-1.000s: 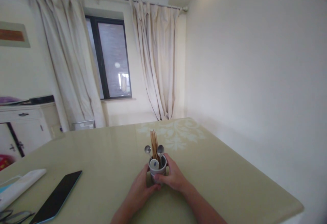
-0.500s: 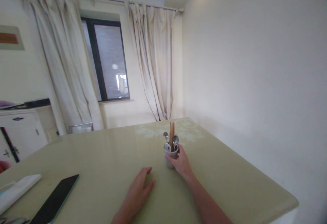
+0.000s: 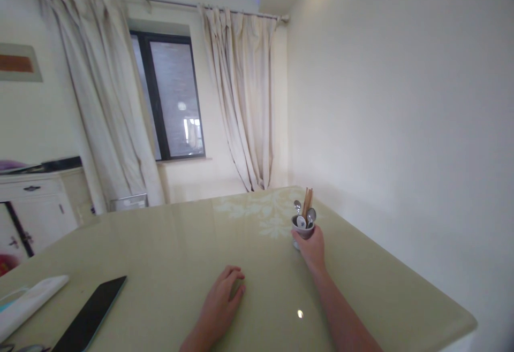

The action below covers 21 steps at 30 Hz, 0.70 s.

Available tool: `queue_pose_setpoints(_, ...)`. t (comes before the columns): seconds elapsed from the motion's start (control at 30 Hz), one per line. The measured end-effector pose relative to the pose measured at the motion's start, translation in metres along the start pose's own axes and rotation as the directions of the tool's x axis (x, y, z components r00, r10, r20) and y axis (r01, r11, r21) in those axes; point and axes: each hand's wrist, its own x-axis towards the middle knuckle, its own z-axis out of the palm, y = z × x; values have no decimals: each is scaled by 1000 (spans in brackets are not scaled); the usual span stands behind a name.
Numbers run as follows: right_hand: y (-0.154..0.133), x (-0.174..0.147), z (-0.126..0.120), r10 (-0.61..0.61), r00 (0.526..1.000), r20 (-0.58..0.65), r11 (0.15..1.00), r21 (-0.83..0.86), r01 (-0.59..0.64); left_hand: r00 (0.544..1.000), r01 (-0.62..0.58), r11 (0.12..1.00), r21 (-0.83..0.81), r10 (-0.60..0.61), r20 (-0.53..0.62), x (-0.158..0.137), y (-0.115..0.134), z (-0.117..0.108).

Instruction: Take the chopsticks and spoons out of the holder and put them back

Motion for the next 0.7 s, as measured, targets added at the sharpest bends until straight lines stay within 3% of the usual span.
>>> queue_pose_setpoints(0.13,-4,-1,-1,17,1000,-23,1000,-18,-18,1000,-5,1000,9,5,-1,0,4,1)
queue_pose_setpoints(0.2,-12,-3,-5,6,992,-128,998,-58,-13,1000,-18,999,32,18,-22,0,9,0)
queue_pose_setpoints(0.3,-29,-15,-10,-174,943,-284,984,-75,159,999,-25,993,112,30,-45,0,20,-3)
queue_pose_setpoints(0.37,-43,-34,-9,-363,904,-227,928,4,374,998,-39,981,188,47,-36,0,26,-2)
queue_pose_setpoints(0.47,-66,-73,0,-544,839,23,834,127,537,994,-110,958,265,113,4,1,29,3)
queue_pose_setpoints(0.5,-73,-87,4,-625,756,195,778,230,584,989,-150,954,259,148,26,2,28,7)
queue_pose_setpoints(0.53,-80,-101,9,-692,628,356,722,345,600,982,-190,954,234,184,49,3,26,10)
queue_pose_setpoints(0.6,-91,-123,17,-781,319,537,609,544,577,970,-240,960,144,231,79,3,23,16)
queue_pose_setpoints(0.63,-94,-130,21,-784,242,572,596,583,553,968,-244,965,93,237,87,3,22,19)
queue_pose_setpoints(0.7,-97,-138,26,-764,184,618,605,588,537,972,-213,977,21,210,104,2,21,22)
